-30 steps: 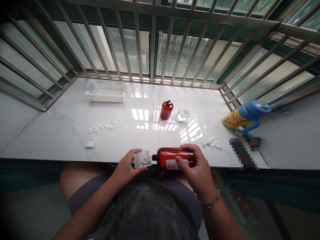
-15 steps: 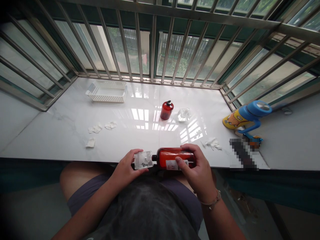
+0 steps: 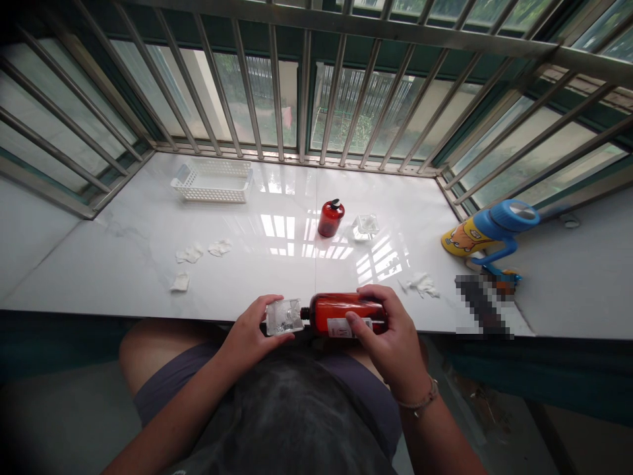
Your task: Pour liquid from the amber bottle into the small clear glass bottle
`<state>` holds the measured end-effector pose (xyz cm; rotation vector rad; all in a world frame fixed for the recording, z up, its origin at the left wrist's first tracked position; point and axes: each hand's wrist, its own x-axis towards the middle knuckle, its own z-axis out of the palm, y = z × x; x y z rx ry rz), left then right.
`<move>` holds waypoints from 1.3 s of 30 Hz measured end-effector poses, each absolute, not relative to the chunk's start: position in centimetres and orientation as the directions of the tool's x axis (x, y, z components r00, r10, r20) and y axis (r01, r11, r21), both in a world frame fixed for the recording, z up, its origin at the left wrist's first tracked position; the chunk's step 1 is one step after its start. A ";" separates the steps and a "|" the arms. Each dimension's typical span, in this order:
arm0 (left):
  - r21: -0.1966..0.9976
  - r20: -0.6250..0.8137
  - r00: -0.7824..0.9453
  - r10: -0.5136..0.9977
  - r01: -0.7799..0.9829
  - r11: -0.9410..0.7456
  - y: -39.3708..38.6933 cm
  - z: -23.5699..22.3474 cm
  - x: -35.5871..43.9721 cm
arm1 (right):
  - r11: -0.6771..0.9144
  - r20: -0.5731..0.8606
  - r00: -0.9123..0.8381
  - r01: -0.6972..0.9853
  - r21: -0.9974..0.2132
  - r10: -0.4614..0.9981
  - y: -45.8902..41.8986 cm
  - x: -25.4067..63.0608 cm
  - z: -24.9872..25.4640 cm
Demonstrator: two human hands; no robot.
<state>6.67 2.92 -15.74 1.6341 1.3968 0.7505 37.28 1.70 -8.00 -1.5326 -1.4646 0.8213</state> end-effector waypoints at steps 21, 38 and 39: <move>0.887 -0.072 0.197 0.978 0.461 -0.027 2.8 -16.0 6.6 | 0.036 0.107 0.120 0.483 -0.875 0.987 1.8 36.5 -7.2; 0.888 -0.089 0.193 0.977 0.459 -0.010 2.8 -16.0 6.6 | 0.064 0.135 0.101 0.515 -0.855 0.986 1.9 36.3 -6.8; 0.890 -0.089 0.192 0.977 0.456 -0.008 2.8 -16.0 6.6 | 0.067 0.138 0.100 0.520 -0.852 0.985 1.9 36.2 -6.8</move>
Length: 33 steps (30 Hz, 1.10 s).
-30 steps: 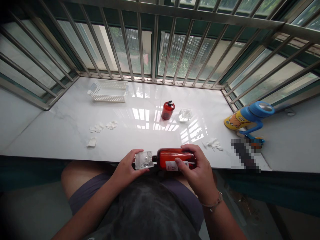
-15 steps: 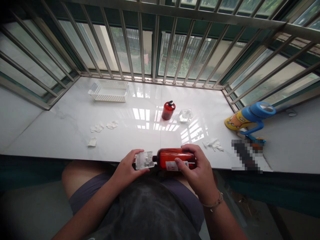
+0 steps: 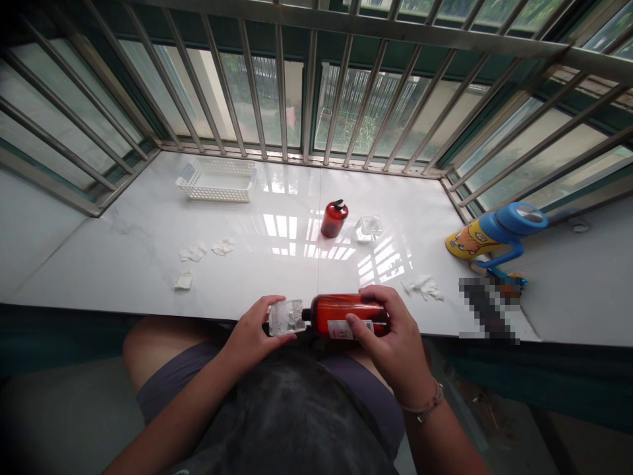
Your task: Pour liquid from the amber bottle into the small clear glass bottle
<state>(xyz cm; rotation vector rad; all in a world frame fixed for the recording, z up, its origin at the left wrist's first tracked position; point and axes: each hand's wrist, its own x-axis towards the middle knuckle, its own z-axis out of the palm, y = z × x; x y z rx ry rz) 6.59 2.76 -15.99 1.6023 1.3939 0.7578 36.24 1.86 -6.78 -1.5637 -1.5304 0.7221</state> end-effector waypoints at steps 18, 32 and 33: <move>0.895 -0.111 0.186 0.976 0.446 0.017 2.8 -16.0 6.7 | 0.060 0.131 0.095 0.538 -0.841 0.987 1.8 36.0 -6.7; 0.900 -0.100 0.197 0.975 0.437 0.004 2.8 -16.2 6.8 | 0.107 0.171 0.049 0.604 -0.790 0.984 2.2 36.0 -6.1; 0.901 -0.098 0.198 0.975 0.435 0.002 2.8 -16.2 6.8 | 0.113 0.175 0.043 0.609 -0.785 0.984 2.2 36.0 -6.1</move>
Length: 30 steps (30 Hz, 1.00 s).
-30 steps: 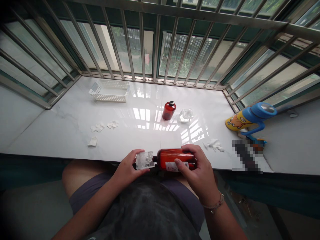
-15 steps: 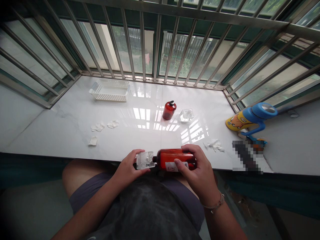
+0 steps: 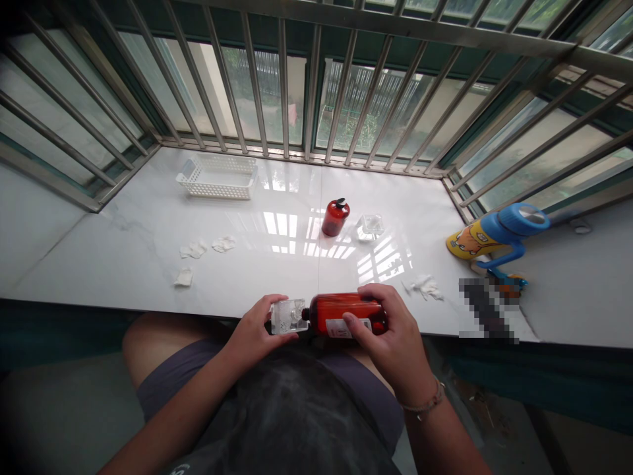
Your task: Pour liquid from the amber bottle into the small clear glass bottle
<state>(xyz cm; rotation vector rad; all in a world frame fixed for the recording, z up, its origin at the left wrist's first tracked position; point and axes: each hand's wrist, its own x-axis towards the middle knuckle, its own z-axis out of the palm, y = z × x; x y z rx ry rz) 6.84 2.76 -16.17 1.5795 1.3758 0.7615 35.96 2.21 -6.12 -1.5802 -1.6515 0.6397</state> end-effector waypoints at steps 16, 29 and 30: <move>0.911 -0.102 0.207 0.973 0.412 0.008 2.8 -16.2 6.8 | 0.149 0.186 -0.009 0.635 -0.758 0.982 2.6 36.1 -6.1; 0.918 -0.103 0.222 0.970 0.396 0.007 2.8 -16.1 7.1 | 0.236 0.240 -0.090 0.677 -0.697 0.967 3.1 35.8 -5.5; 0.918 -0.102 0.222 0.970 0.396 0.006 2.8 -16.1 7.1 | 0.240 0.243 -0.093 0.678 -0.694 0.966 3.1 35.8 -5.5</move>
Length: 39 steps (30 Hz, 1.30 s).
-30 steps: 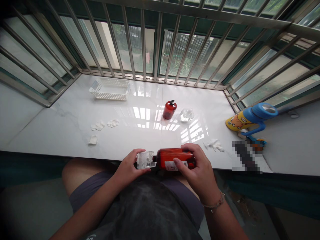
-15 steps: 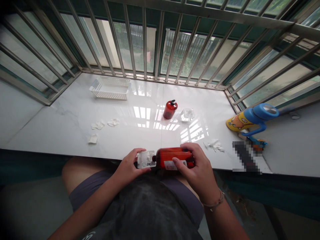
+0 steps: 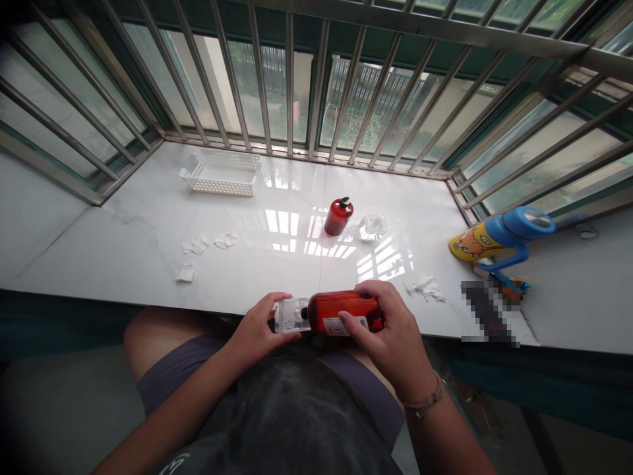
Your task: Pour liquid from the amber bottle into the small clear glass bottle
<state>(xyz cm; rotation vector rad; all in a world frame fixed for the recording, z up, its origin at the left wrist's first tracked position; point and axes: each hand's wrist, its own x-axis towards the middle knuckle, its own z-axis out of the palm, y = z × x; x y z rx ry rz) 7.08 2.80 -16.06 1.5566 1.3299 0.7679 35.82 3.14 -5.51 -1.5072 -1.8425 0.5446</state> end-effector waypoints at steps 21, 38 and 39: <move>0.923 -0.115 0.223 0.968 0.385 0.021 2.7 -15.9 7.3 | 0.303 0.248 -0.182 0.694 -0.654 0.952 3.5 35.9 -5.4; 0.931 -0.101 0.236 0.966 0.364 0.008 2.6 -16.7 7.3 | 0.358 0.254 -0.254 0.716 -0.600 0.933 4.1 35.7 -4.4; 0.932 -0.099 0.239 0.966 0.361 0.006 2.5 -16.8 7.3 | 0.360 0.255 -0.256 0.717 -0.597 0.933 4.1 35.7 -4.3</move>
